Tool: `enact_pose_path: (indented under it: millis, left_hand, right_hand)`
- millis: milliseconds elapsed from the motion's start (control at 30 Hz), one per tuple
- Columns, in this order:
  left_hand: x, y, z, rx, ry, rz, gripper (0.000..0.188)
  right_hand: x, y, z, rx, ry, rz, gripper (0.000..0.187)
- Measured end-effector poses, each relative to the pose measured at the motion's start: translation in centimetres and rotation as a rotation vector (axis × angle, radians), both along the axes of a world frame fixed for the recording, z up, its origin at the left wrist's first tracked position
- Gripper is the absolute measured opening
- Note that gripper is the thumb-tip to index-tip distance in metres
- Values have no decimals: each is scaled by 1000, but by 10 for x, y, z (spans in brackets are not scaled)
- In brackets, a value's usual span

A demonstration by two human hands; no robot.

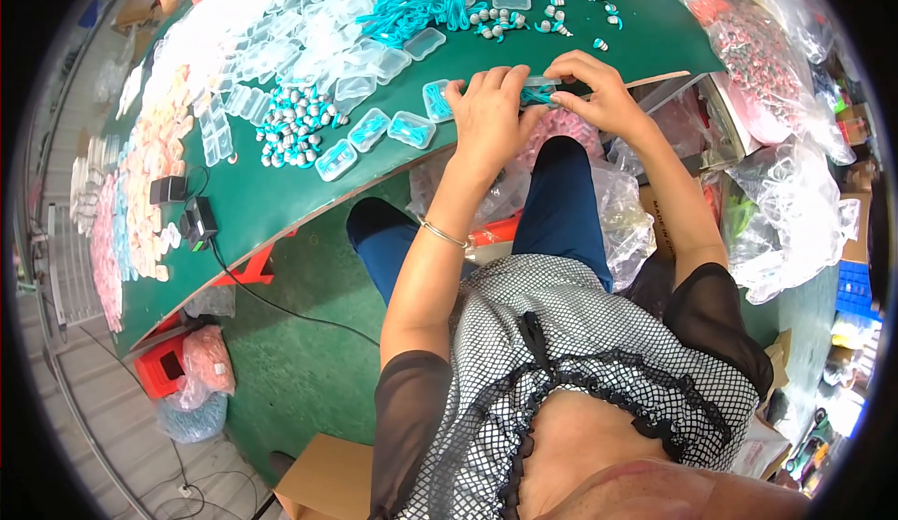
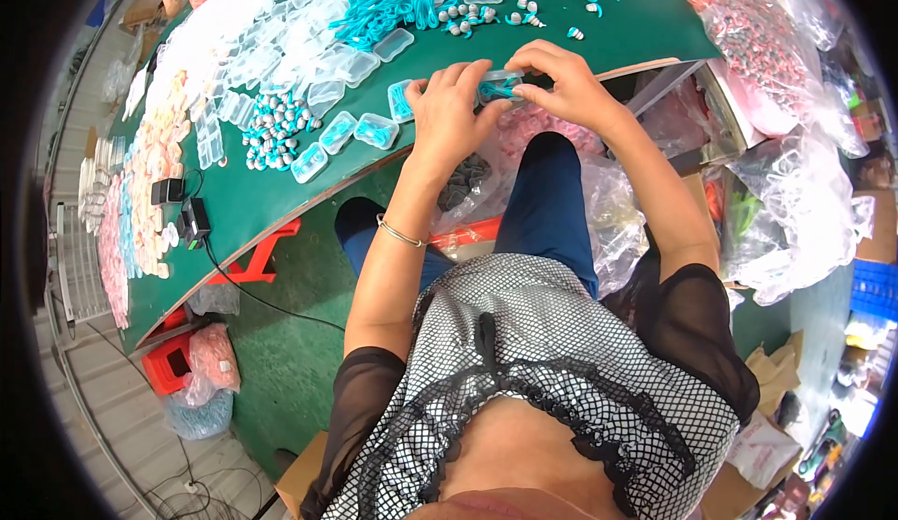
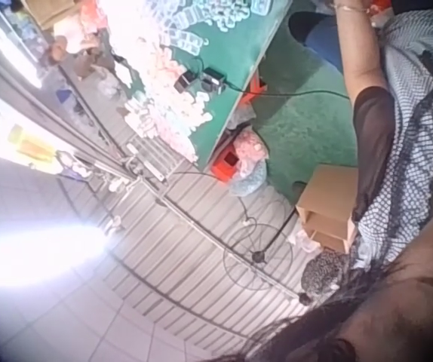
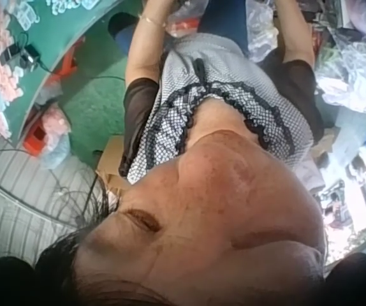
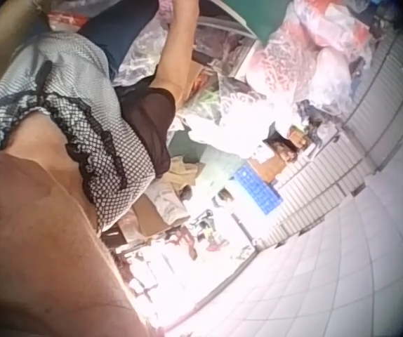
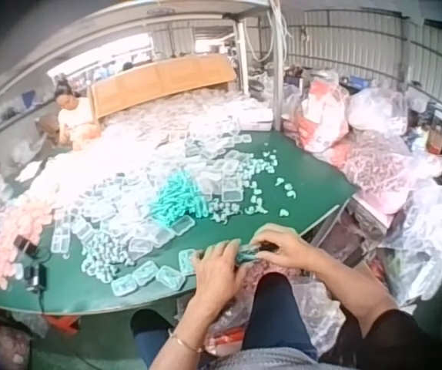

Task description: Sorting and packaging small beads into plastic boxes and bags on a workbench.

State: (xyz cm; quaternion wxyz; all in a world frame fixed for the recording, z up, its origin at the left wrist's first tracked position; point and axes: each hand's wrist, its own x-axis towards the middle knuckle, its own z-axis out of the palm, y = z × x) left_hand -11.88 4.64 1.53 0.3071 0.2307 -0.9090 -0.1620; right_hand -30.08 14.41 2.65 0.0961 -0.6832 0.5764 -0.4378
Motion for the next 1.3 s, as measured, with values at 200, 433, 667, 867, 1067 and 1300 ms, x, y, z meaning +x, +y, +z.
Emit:
enact_pose_path:
  millis: [200, 433, 667, 867, 1067, 1300]
  left_hand:
    - [-3, -3, -8, -19, 84, 16, 32]
    - [-6, 0, -8, -152, 187, 65, 24]
    - [-1, -3, -7, -162, 143, 11, 26]
    - [10, -3, 5, -154, 59, -110, 32]
    - [4, -8, 5, -229, 55, -133, 32]
    - [3, -10, 8, -189, 88, -246, 22]
  right_hand:
    - [6, -2, -17, -166, 143, -91, 21]
    - [10, 2, -26, -216, 111, -95, 24]
    - [9, 7, -17, -126, 89, -35, 23]
    - [10, 10, -20, -170, 157, -27, 27]
    - [11, 7, -20, -167, 140, -74, 31]
    - [14, 15, -22, -2, -96, -82, 28]
